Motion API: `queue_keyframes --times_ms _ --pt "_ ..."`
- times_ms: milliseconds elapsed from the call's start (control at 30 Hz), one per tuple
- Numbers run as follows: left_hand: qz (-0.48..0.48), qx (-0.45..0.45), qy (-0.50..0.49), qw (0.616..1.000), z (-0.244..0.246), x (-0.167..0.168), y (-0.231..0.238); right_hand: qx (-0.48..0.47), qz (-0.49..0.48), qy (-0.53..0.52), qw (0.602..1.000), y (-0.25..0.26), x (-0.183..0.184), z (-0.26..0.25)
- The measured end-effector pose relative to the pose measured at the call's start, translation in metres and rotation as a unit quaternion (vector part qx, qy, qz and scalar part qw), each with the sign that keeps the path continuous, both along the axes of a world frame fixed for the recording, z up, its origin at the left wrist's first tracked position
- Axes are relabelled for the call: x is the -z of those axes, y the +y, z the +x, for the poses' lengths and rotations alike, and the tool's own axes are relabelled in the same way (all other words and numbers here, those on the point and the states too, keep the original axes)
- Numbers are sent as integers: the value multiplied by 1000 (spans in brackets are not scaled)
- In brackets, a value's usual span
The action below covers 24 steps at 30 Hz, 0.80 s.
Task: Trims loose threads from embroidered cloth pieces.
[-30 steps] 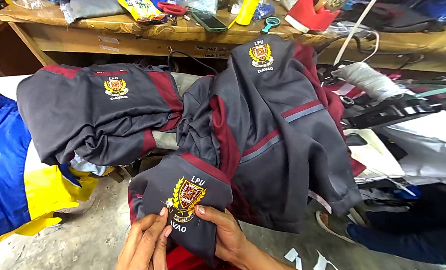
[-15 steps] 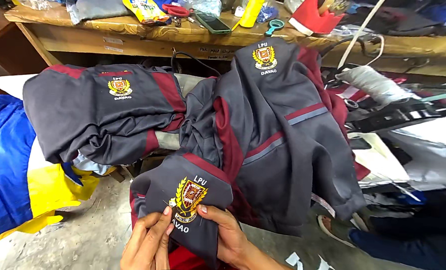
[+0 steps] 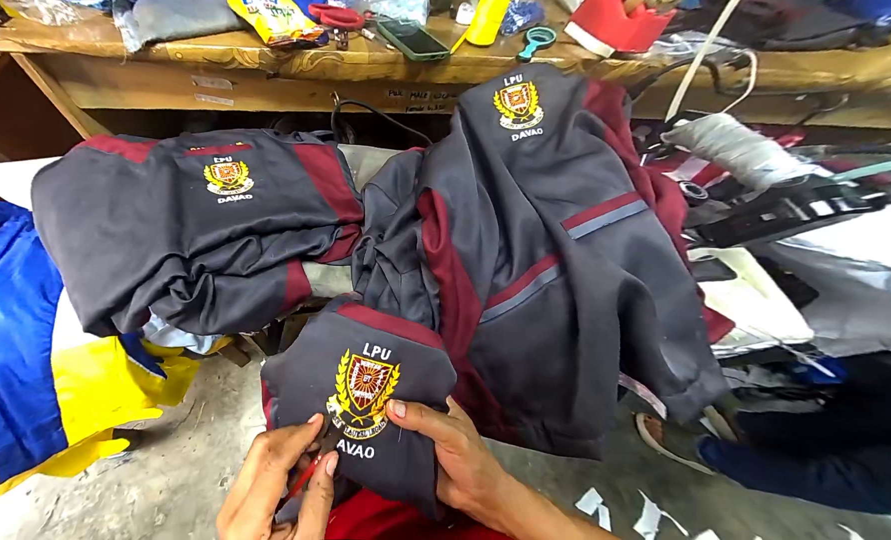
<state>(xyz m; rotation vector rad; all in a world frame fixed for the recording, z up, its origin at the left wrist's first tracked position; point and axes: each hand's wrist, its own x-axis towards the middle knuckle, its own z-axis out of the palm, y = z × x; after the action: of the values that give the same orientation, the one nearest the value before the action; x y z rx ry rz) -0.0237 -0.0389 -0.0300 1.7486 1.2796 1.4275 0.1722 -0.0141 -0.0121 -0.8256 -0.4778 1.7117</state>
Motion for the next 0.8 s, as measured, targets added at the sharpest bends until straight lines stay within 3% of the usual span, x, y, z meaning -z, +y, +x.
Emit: queue_keyframes --times_ms 233,800 --pt "23 22 62 998 -4 0 3 8 27 -52 998 3 -5 3" --pt "-5 66 9 998 -6 9 6 -8 -3 -64 998 5 -9 6"
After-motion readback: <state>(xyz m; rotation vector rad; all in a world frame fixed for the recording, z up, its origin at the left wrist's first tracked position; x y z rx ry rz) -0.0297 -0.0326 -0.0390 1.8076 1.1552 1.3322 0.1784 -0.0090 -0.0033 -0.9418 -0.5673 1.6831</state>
